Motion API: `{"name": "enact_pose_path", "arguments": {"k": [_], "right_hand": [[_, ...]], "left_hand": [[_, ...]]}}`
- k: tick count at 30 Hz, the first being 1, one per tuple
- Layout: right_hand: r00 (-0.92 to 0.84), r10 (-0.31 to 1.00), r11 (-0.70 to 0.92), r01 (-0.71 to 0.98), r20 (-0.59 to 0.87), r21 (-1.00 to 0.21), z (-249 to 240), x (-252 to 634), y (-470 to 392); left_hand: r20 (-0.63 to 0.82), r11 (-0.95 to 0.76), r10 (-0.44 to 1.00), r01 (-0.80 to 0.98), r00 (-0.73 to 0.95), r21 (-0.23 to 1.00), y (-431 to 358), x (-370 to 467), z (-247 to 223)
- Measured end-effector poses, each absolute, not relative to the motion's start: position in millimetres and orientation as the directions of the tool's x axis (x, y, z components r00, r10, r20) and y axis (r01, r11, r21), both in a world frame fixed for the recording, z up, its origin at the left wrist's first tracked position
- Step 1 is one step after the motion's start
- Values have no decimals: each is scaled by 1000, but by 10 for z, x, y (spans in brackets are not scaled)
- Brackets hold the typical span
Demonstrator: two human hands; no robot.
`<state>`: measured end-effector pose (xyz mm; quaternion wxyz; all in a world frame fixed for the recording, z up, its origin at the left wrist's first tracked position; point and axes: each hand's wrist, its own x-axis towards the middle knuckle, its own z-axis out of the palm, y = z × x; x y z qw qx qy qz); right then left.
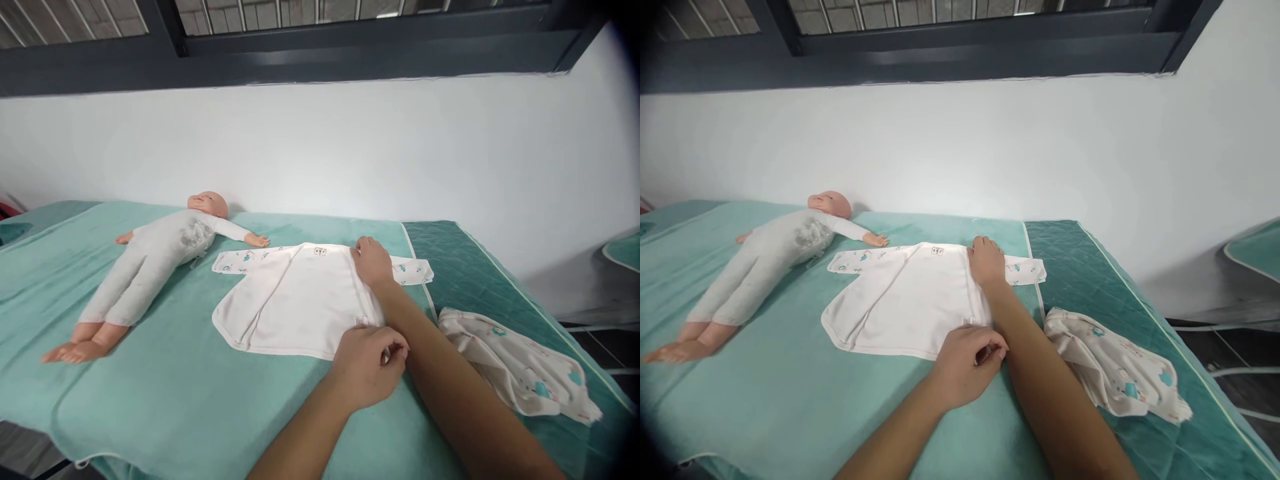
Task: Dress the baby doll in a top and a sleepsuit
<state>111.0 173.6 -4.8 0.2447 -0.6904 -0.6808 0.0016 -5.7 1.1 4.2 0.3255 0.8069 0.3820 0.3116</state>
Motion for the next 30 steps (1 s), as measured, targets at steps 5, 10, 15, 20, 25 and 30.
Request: {"name": "enact_pose_path", "arguments": {"k": [5,10,15,20,25,30], "right_hand": [[54,942,46,957,330,-288,-102,1114,1739],[61,956,21,961,286,-274,-154,1120,1769],[54,977,1,967,205,-256,-185,1111,1805],[44,985,-5,973,166,-230,-174,1098,1804],[56,983,-19,979,177,-203,-162,1066,1790],[64,980,-29,983,191,-183,-181,1045,1797]], "left_hand": [[270,-497,820,396,504,772,4,-58,53],[270,-499,820,401,504,768,7,-54,35],[249,-461,838,384,486,800,13,-77,50],[280,-404,889,333,362,852,-62,-112,88],[346,-372,928,348,137,860,105,-363,213],[401,-333,909,774,112,539,834,-1018,354]]}}
